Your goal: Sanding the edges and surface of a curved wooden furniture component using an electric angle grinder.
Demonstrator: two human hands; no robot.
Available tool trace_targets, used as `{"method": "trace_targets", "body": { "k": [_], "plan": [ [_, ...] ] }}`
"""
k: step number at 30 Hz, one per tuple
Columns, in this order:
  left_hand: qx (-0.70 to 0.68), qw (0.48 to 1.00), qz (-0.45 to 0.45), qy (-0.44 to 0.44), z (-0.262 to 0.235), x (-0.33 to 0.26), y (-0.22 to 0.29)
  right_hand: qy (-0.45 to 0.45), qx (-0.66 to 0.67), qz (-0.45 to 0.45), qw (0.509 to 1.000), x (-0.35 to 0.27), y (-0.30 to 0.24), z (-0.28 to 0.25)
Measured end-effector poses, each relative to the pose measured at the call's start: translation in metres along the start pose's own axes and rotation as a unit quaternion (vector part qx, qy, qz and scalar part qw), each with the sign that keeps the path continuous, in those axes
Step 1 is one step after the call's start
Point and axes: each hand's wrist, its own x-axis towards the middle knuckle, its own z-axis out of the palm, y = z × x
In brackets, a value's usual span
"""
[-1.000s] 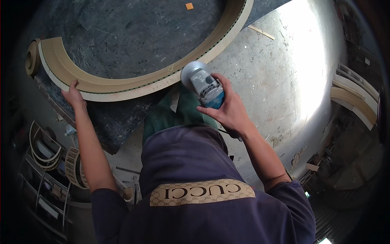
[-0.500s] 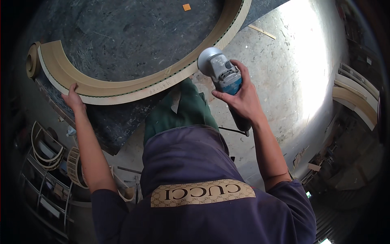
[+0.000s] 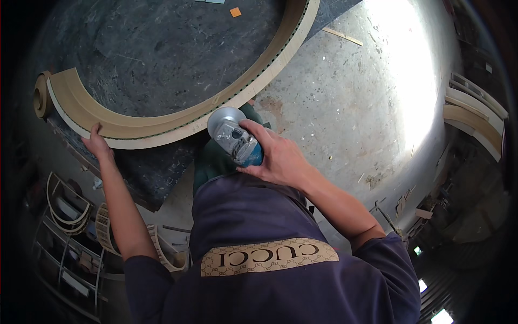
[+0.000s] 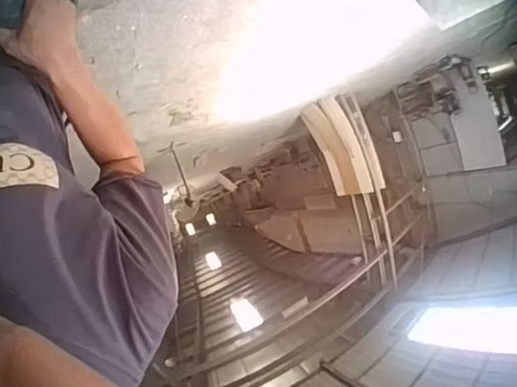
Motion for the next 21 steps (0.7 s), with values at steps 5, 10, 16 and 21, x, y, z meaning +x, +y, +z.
{"method": "trace_targets", "body": {
  "k": [5,10,16,21],
  "plan": [
    [0.007,1.000,-0.004,-0.005,0.000,-0.003,0.003,0.060,0.014,-0.011,0.998,0.002,0.015,-0.022],
    [0.008,1.000,-0.011,0.002,0.000,-0.002,0.003,0.164,0.039,0.042,0.985,0.006,0.040,-0.062],
    [-0.001,1.000,-0.009,-0.003,-0.001,-0.002,0.004,0.231,0.057,0.046,0.970,0.014,0.056,-0.088],
    [0.001,1.000,-0.009,0.005,0.006,-0.006,0.007,0.205,0.072,0.065,0.974,0.008,0.041,-0.063]
  ]
}}
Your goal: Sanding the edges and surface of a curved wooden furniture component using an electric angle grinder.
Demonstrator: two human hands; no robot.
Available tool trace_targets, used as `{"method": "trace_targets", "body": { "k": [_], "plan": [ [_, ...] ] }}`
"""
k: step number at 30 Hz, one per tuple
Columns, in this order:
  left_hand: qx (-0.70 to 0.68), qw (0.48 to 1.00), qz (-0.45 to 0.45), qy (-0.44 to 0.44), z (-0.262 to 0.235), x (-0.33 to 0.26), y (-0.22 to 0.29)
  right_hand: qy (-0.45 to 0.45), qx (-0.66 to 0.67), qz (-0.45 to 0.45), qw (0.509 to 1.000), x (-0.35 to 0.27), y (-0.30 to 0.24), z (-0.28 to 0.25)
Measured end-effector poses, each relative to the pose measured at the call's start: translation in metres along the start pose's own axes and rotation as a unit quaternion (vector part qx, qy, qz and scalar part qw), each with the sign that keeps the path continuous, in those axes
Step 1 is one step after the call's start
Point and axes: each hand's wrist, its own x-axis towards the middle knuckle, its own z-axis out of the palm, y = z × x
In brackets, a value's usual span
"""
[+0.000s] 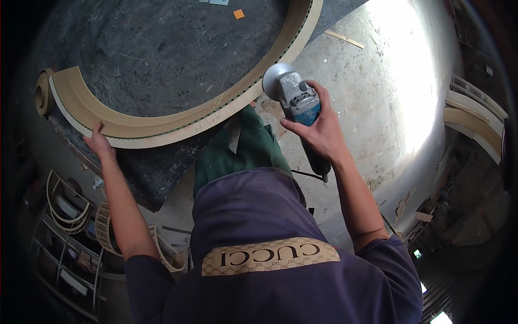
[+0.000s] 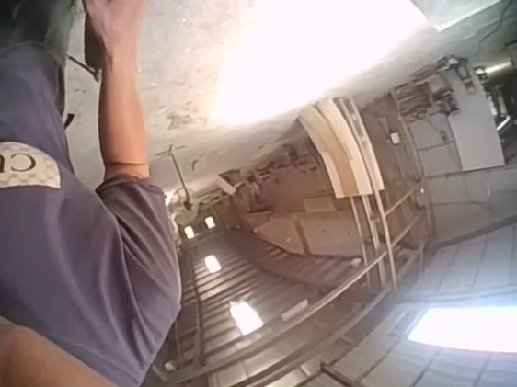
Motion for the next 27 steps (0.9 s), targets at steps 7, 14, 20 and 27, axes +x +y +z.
{"method": "trace_targets", "body": {
  "k": [7,14,20,27],
  "plan": [
    [-0.014,1.000,0.007,0.010,-0.002,0.000,-0.003,-0.075,-0.034,-0.013,0.996,-0.039,-0.027,0.058],
    [-0.026,1.000,0.008,-0.010,0.001,-0.002,-0.001,-0.210,-0.069,-0.076,0.972,-0.061,-0.044,0.097],
    [-0.029,0.999,0.022,-0.015,-0.003,0.002,-0.005,-0.173,-0.062,-0.089,0.979,-0.048,-0.036,0.080],
    [-0.023,1.000,0.016,-0.002,-0.002,0.002,-0.007,-0.076,-0.049,-0.024,0.996,-0.023,-0.018,0.031]
  ]
}}
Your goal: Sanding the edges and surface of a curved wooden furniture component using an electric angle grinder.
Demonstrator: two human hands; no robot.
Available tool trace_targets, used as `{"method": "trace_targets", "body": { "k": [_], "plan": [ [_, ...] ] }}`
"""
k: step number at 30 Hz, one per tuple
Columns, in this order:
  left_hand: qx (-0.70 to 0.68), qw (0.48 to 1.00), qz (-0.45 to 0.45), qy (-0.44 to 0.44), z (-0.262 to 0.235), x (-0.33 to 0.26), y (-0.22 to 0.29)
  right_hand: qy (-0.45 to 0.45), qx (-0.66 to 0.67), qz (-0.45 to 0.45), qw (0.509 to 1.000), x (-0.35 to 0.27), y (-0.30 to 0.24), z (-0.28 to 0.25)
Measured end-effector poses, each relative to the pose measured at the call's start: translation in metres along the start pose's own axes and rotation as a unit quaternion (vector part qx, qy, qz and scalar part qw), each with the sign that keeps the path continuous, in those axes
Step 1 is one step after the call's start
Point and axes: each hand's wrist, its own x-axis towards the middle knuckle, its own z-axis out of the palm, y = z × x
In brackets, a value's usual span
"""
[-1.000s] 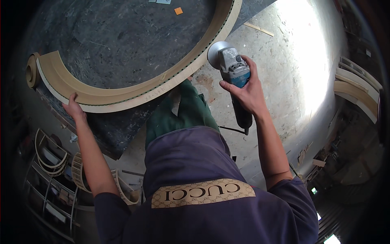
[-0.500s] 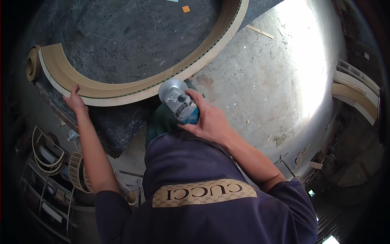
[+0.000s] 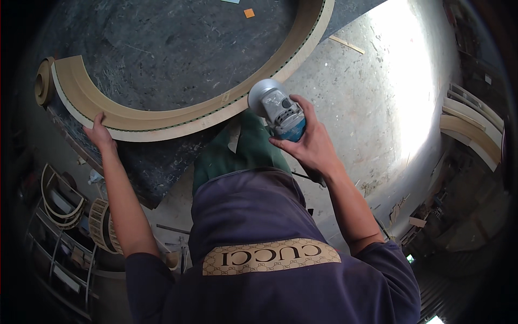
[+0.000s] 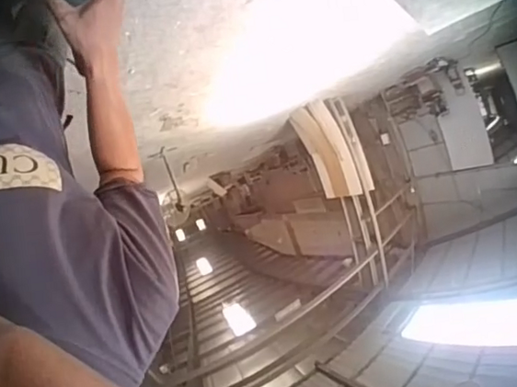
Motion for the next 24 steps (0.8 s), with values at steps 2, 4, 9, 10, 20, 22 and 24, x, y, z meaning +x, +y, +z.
{"method": "trace_targets", "body": {
  "k": [2,4,9,10,20,22,24],
  "plan": [
    [0.003,1.000,0.000,0.002,-0.004,0.002,-0.002,0.027,0.023,0.038,0.999,0.003,0.003,-0.013],
    [0.004,1.000,-0.001,0.002,-0.006,0.002,-0.001,0.045,0.034,0.020,0.998,0.008,0.012,-0.021],
    [0.004,1.000,-0.008,0.007,0.003,-0.003,0.003,0.115,0.065,0.053,0.990,0.006,0.019,-0.024],
    [0.006,1.000,-0.005,0.010,0.002,0.000,0.003,0.123,0.071,0.053,0.988,0.003,0.018,-0.019],
    [-0.031,0.999,0.005,0.011,0.008,-0.004,0.001,-0.025,0.020,-0.010,0.999,-0.028,-0.044,0.077],
    [-0.031,0.999,0.007,0.008,0.007,-0.005,0.001,-0.056,0.018,-0.023,0.998,-0.031,-0.055,0.095],
    [-0.022,1.000,0.012,0.009,0.006,-0.003,-0.001,-0.115,-0.019,-0.042,0.992,-0.033,-0.066,0.111]
  ]
}}
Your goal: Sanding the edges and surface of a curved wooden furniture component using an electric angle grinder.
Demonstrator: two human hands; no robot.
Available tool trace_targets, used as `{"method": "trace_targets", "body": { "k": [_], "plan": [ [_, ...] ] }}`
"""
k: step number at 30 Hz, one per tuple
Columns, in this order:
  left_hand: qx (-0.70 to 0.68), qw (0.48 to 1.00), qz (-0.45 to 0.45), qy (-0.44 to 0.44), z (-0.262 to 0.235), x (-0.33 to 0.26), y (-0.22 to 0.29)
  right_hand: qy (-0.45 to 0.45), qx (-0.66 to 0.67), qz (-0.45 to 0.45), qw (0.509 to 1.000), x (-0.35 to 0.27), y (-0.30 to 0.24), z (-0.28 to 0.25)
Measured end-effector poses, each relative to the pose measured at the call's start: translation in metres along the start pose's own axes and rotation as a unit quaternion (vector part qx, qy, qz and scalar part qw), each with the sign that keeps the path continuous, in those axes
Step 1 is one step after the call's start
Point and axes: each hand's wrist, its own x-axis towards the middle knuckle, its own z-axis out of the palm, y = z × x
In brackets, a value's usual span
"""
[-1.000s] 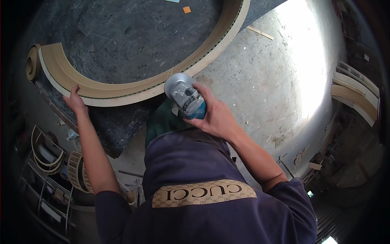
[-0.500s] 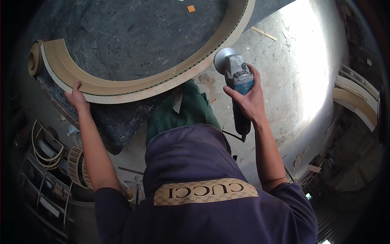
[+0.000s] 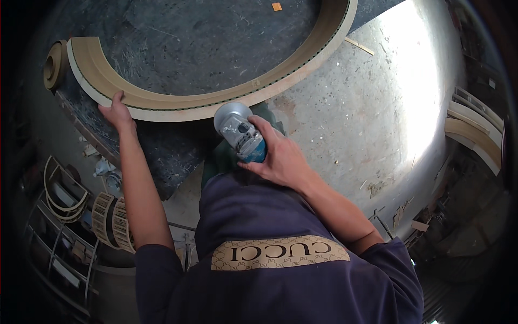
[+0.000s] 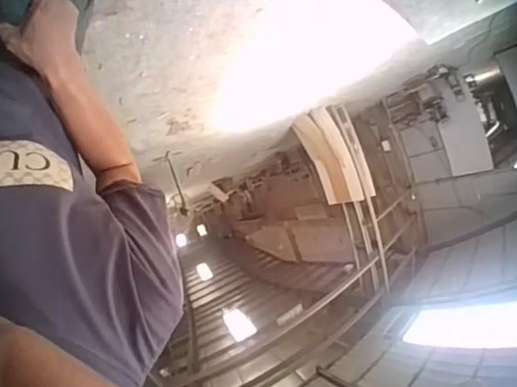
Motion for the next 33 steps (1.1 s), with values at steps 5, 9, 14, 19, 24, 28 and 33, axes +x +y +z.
{"method": "trace_targets", "body": {
  "k": [5,9,14,19,24,28,33],
  "plan": [
    [-0.009,1.000,0.001,-0.008,-0.002,0.003,-0.003,0.005,0.002,-0.022,1.000,0.005,-0.007,0.008],
    [-0.007,1.000,0.005,-0.004,-0.004,0.004,-0.006,0.065,0.026,0.026,0.997,-0.003,0.010,-0.015],
    [0.002,1.000,0.004,-0.004,-0.003,0.004,-0.004,0.133,0.035,0.053,0.989,-0.008,0.034,-0.045],
    [-0.003,1.000,0.007,-0.029,0.000,-0.001,0.003,0.166,0.062,0.091,0.980,-0.008,0.051,-0.078],
    [0.016,1.000,-0.009,-0.016,-0.007,0.000,0.009,0.229,0.070,0.068,0.969,-0.004,0.074,-0.102],
    [0.096,0.992,-0.024,0.079,0.005,-0.028,0.031,0.301,0.096,0.071,0.946,-0.013,0.098,-0.109],
    [0.344,0.821,0.381,-0.249,0.039,-0.175,0.083,0.347,0.138,0.064,0.925,-0.045,0.114,-0.102]
  ]
}}
